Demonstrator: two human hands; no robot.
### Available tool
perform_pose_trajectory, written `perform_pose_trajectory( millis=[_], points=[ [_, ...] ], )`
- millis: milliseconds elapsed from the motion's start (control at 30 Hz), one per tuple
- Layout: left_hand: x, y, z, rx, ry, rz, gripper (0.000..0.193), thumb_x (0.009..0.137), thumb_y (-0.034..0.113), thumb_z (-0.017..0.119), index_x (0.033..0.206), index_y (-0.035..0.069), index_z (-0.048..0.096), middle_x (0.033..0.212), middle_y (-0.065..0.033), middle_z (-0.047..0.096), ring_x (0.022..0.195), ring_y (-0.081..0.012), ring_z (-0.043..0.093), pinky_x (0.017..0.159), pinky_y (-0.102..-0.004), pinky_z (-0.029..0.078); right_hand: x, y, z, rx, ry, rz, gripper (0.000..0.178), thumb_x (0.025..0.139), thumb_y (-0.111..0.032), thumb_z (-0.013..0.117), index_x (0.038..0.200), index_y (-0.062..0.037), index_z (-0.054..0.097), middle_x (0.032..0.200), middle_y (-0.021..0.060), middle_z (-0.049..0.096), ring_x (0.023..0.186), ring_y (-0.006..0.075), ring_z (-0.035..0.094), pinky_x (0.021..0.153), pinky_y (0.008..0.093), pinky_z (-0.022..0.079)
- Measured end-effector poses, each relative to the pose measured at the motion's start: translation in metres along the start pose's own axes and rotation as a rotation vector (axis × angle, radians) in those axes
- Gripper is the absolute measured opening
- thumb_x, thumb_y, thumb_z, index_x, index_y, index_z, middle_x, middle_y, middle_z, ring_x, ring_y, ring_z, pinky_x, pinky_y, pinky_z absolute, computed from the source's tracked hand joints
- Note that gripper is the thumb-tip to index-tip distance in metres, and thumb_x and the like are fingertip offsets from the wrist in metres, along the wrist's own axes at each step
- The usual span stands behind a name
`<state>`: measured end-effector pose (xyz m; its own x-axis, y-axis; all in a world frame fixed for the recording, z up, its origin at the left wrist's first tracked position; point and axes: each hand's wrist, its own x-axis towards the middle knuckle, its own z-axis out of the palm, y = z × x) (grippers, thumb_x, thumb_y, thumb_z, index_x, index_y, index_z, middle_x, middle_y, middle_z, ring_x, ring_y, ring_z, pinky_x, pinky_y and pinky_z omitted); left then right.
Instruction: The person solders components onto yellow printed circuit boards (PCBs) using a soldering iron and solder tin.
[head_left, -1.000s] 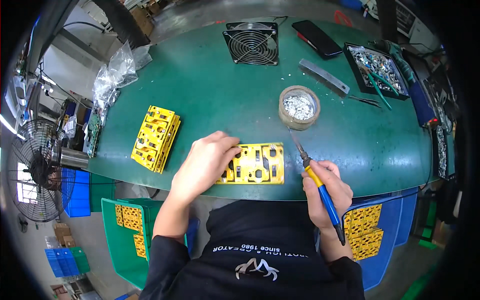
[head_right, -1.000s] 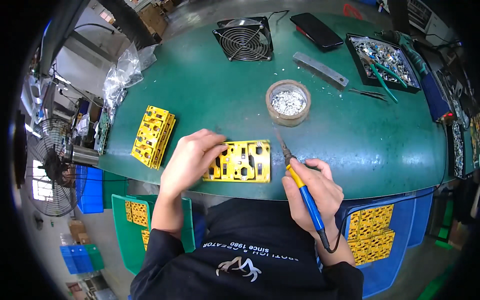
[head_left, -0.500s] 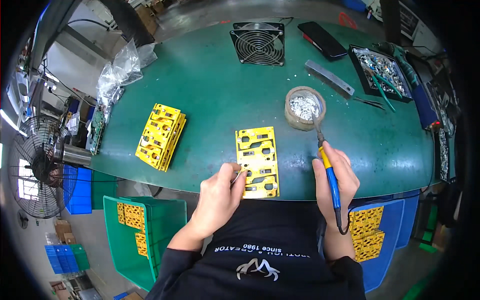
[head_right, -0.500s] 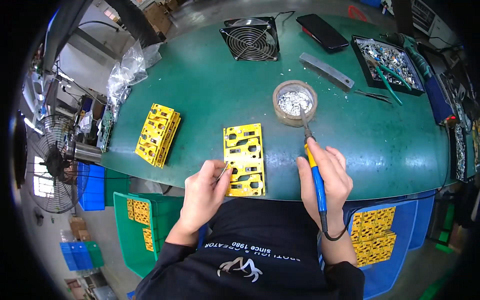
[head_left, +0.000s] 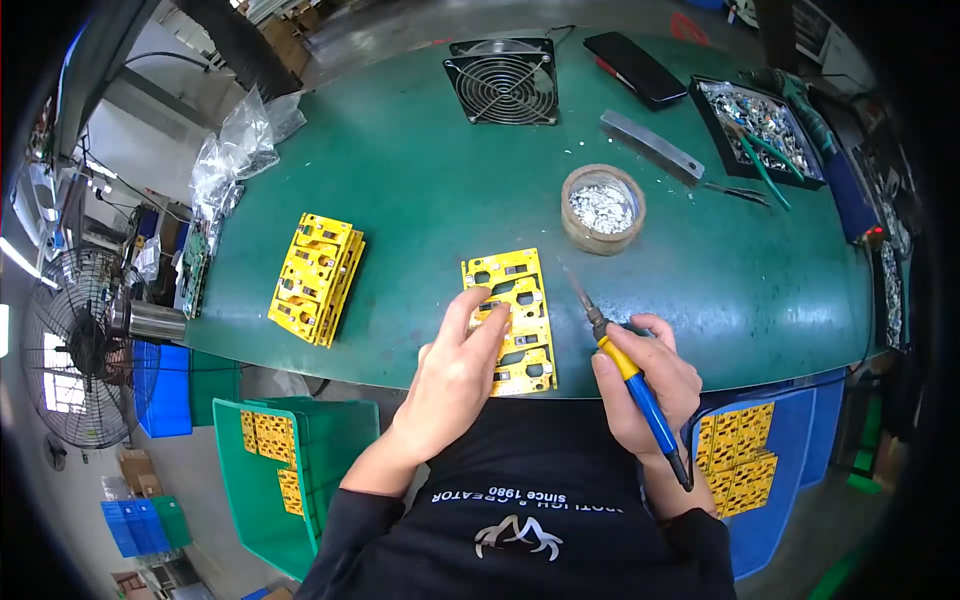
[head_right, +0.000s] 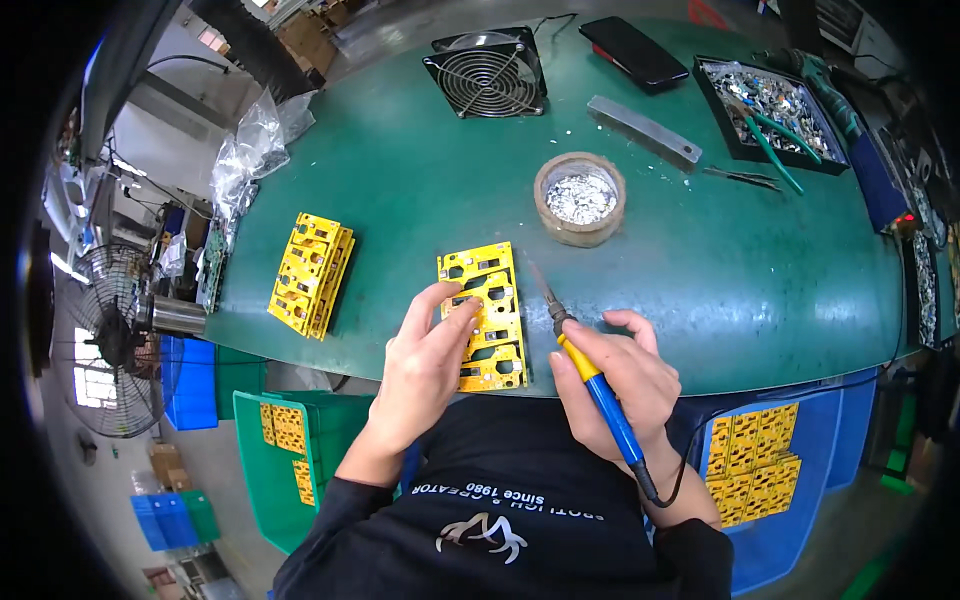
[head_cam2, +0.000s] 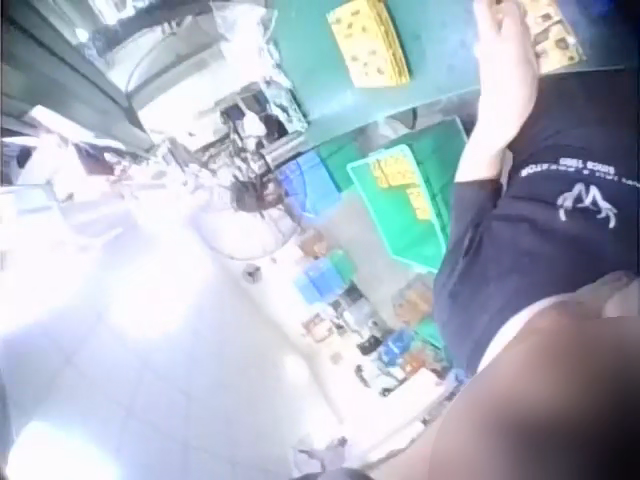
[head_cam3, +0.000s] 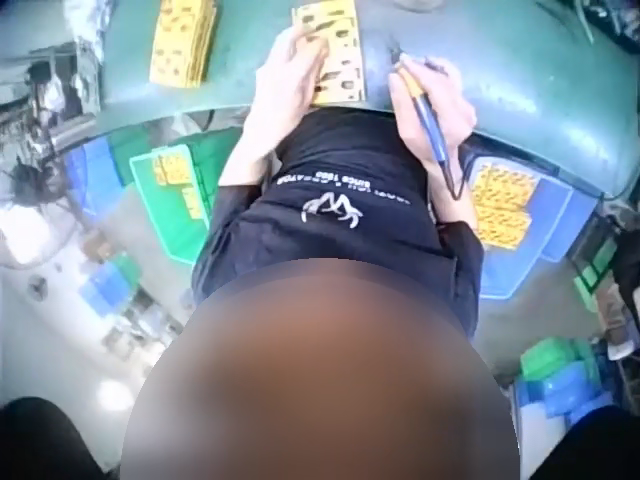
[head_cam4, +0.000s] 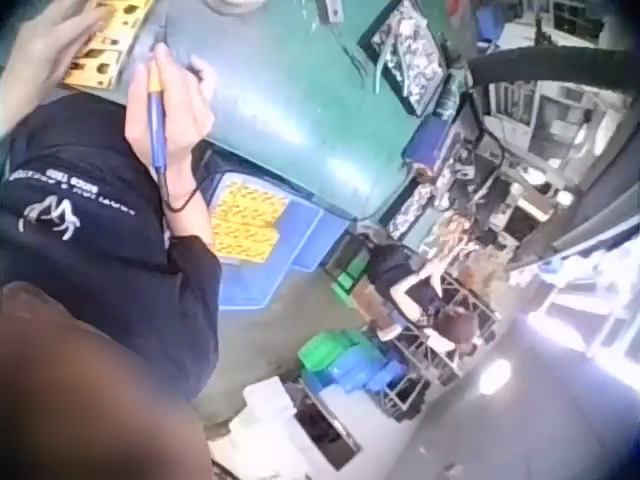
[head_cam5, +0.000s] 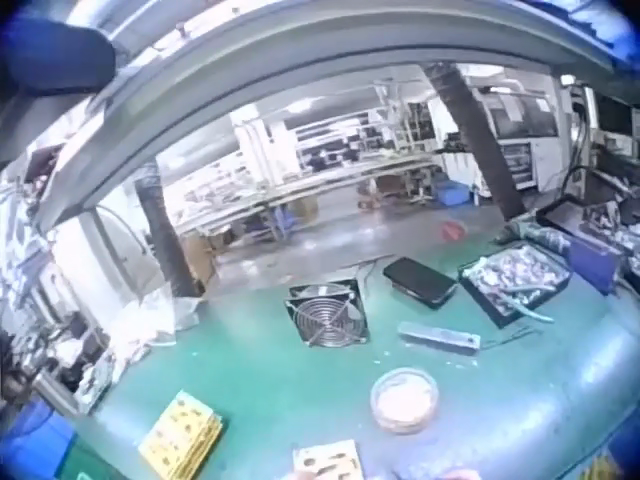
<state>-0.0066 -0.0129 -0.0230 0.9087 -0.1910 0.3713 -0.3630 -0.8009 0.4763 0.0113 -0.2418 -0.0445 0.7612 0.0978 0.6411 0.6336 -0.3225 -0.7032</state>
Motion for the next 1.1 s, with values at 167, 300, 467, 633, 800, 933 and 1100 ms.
perform_pose_trajectory(
  millis=[167,300,467,633,800,933,1100],
  points=[
    [0.000,0.003,0.001,0.022,-0.085,-0.053,0.033,0.091,-0.009,0.064,0.124,-0.005,0.065,0.128,-0.0191,0.056,0.079,-0.0368,0.073,0.065,-0.0455,0.062,0.001,-0.001,-0.003,-0.015,-0.012,0.028,0.033,0.078,0.003,0.083,0.110,0.0013,0.075,0.088,0.0128,0.077,0.074,0.0239,0.074,0.092,0.0459,0.056],
    [0.000,0.002,0.001,0.014,-0.081,-0.049,0.033,0.091,-0.008,0.065,0.125,-0.005,0.065,0.125,-0.0193,0.056,0.079,-0.0382,0.072,0.065,-0.0458,0.062,0.003,0.001,-0.001,-0.015,0.013,0.020,0.032,0.079,0.003,0.083,0.110,0.0013,0.075,0.087,0.0123,0.077,0.073,0.0232,0.074,0.092,0.0454,0.056],
    [0.000,0.006,0.001,0.039,0.000,-0.021,0.026,0.094,-0.005,0.066,0.120,-0.004,0.065,0.123,-0.0184,0.057,0.082,-0.0381,0.071,0.064,-0.0457,0.061,0.004,-0.003,-0.001,0.075,-0.043,0.013,0.029,0.078,0.003,0.082,0.106,0.0012,0.076,0.085,0.0128,0.078,0.072,0.0233,0.076,0.092,0.0465,0.057],
    [-0.003,0.007,-0.001,0.079,0.083,-0.003,0.014,0.095,-0.001,0.068,0.108,-0.001,0.065,0.117,-0.0161,0.060,0.078,-0.0366,0.071,0.063,-0.0439,0.061,0.007,-0.009,0.000,0.172,-0.077,0.060,0.020,0.082,0.008,0.076,0.102,0.0046,0.074,0.083,0.0161,0.075,0.068,0.0239,0.072,0.101,0.0540,0.054],
    [-0.003,0.015,-0.001,0.106,0.016,-0.015,0.017,0.093,-0.004,0.069,0.109,-0.003,0.064,0.113,-0.0167,0.061,0.078,-0.0355,0.071,0.062,-0.0430,0.060,0.011,-0.010,0.002,0.181,-0.092,0.065,0.017,0.082,0.008,0.076,0.099,0.0051,0.073,0.081,0.0158,0.075,0.066,0.0233,0.071,0.100,0.0527,0.055],
    [-0.003,0.016,0.004,0.144,0.029,-0.016,0.023,0.089,-0.006,0.069,0.111,-0.006,0.063,0.115,-0.0186,0.061,0.078,-0.0359,0.071,0.065,-0.0432,0.060,0.013,-0.010,0.003,0.170,-0.110,0.085,0.014,0.082,0.007,0.076,0.096,0.0055,0.074,0.078,0.0148,0.075,0.064,0.0219,0.071,0.098,0.0502,0.056],
    [-0.004,0.014,0.013,0.208,0.107,-0.012,0.021,0.088,0.000,0.076,0.109,-0.001,0.071,0.113,-0.0109,0.066,0.071,-0.0275,0.072,0.058,-0.0382,0.059,0.013,-0.007,0.007,0.189,-0.103,0.105,0.012,0.083,0.005,0.076,0.095,0.0056,0.074,0.077,0.0143,0.075,0.063,0.0206,0.071,0.098,0.0497,0.057]
  ],
)
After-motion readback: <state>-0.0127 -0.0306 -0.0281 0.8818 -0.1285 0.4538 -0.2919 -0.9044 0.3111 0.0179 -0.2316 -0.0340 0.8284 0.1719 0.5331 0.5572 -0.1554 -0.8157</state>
